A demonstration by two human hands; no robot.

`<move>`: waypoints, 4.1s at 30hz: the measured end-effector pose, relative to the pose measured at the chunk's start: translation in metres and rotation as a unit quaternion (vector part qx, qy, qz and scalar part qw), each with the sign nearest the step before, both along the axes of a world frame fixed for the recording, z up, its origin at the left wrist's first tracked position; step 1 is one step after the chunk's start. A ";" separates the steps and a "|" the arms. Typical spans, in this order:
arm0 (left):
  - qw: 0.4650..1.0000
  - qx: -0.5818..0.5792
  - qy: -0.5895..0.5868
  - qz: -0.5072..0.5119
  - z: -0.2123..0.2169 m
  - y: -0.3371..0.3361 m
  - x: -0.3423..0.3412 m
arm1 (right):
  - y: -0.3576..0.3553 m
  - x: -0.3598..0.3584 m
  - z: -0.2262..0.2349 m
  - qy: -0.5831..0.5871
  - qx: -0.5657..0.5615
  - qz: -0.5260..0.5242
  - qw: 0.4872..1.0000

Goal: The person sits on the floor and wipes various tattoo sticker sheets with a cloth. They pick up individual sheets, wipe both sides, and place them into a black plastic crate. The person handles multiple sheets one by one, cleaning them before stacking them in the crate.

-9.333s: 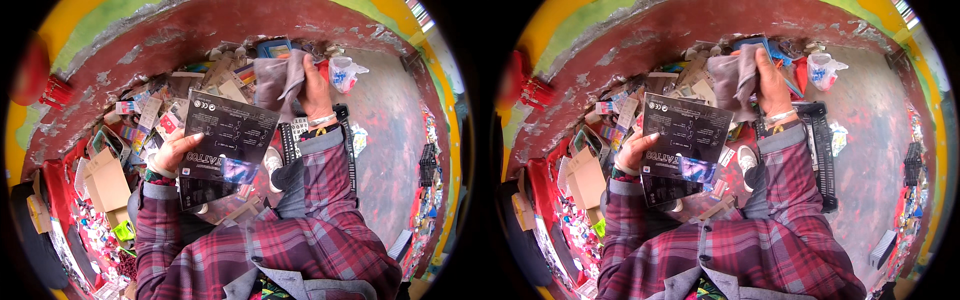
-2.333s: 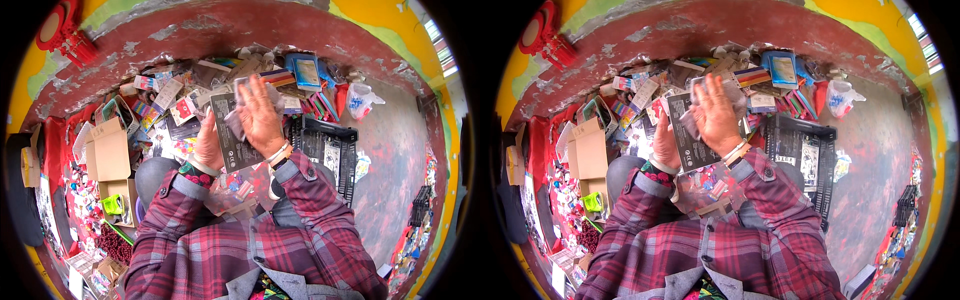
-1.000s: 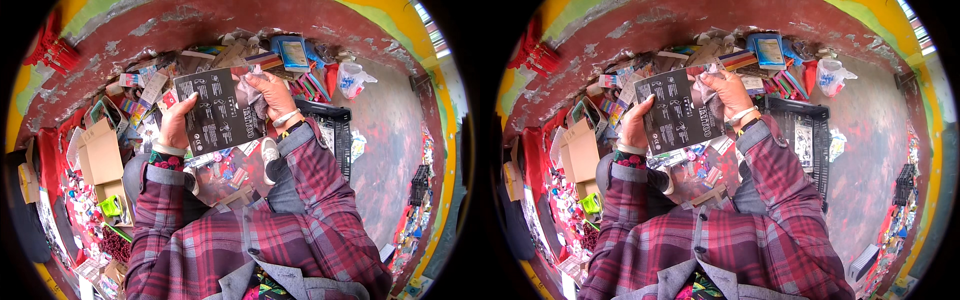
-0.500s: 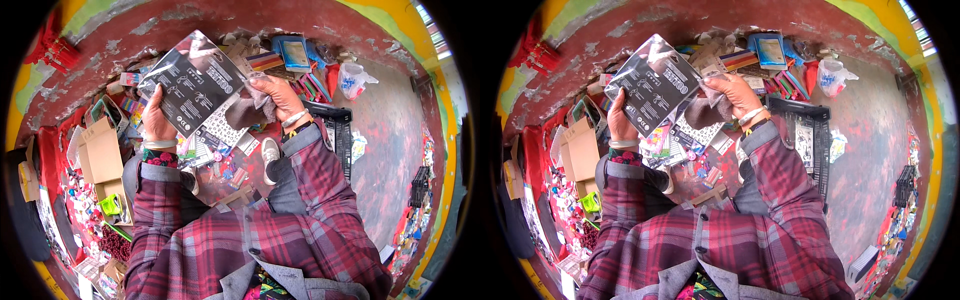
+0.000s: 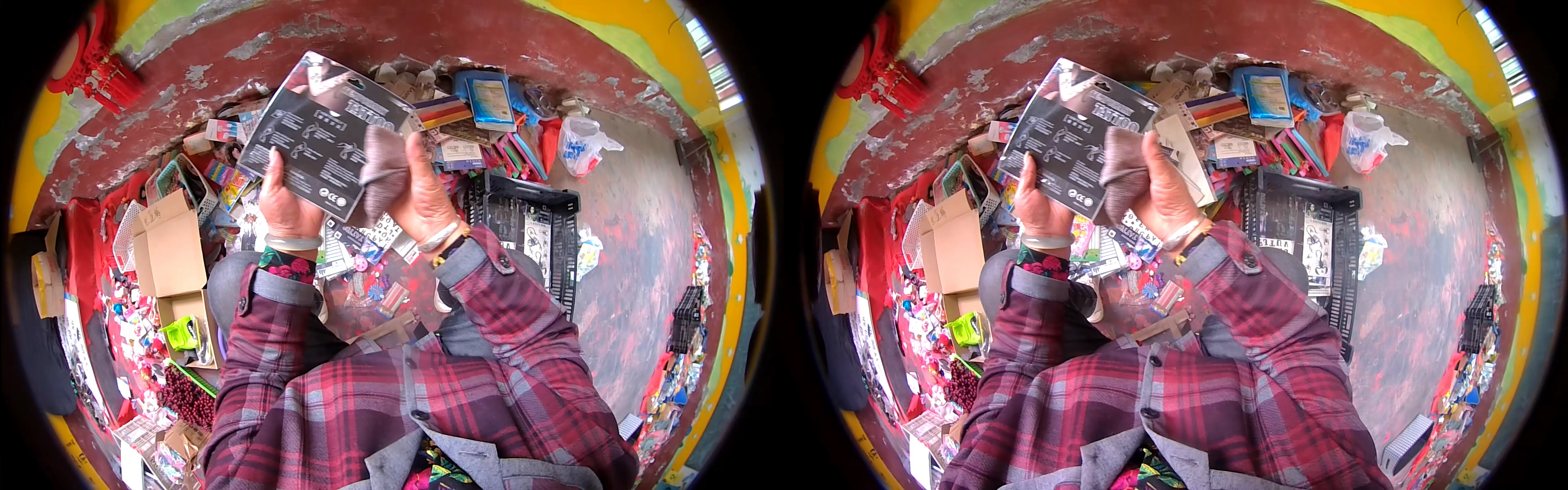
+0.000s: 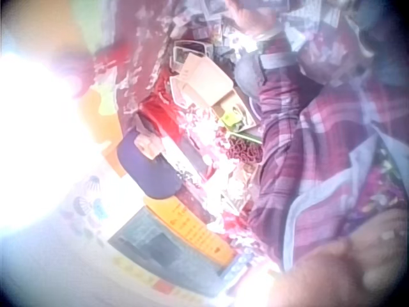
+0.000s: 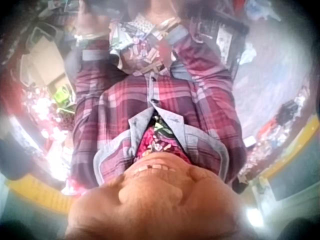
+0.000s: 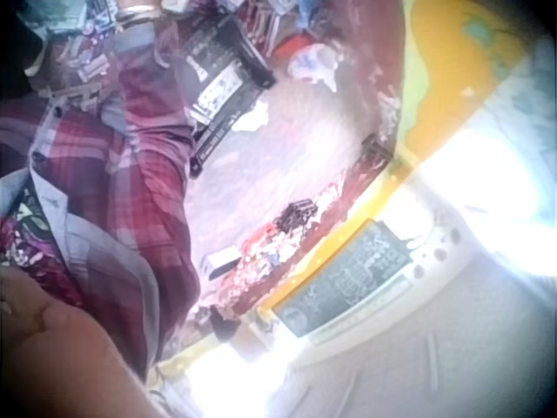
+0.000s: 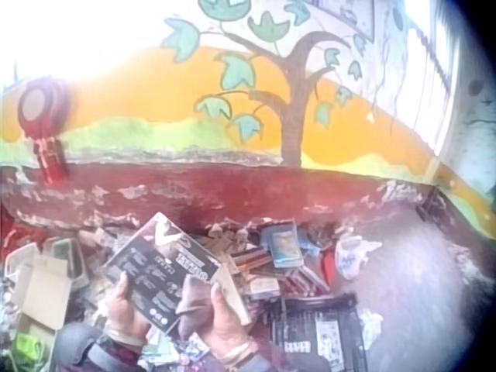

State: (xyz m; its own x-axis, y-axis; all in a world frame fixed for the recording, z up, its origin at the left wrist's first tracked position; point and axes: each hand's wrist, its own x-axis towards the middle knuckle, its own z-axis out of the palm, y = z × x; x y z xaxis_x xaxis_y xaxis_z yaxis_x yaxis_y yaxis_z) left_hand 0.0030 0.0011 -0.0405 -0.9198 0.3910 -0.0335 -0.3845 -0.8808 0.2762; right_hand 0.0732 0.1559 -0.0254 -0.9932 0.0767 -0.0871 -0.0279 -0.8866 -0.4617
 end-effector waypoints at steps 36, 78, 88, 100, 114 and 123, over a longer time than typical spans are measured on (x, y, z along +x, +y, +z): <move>0.987 0.004 -0.024 -0.156 -0.010 0.016 0.023 | 0.011 0.007 0.015 0.216 0.563 -0.215 0.768; 0.995 0.010 0.025 -0.100 0.000 -0.021 -0.005 | 0.021 0.027 0.039 0.328 0.826 -0.201 0.412; 0.995 -0.011 0.014 -0.096 0.007 -0.039 -0.011 | 0.026 0.039 0.043 0.332 0.867 -0.125 0.351; 0.989 0.013 0.068 -0.130 0.004 0.006 0.012 | 0.019 0.034 0.056 0.127 0.574 -0.166 0.792; 0.988 0.021 0.006 -0.153 -0.010 0.023 0.037 | -0.010 0.007 0.007 0.168 0.883 -0.147 0.413; 0.990 -0.036 0.067 -0.115 0.014 0.020 0.036 | 0.004 0.006 -0.008 0.107 0.848 -0.199 0.479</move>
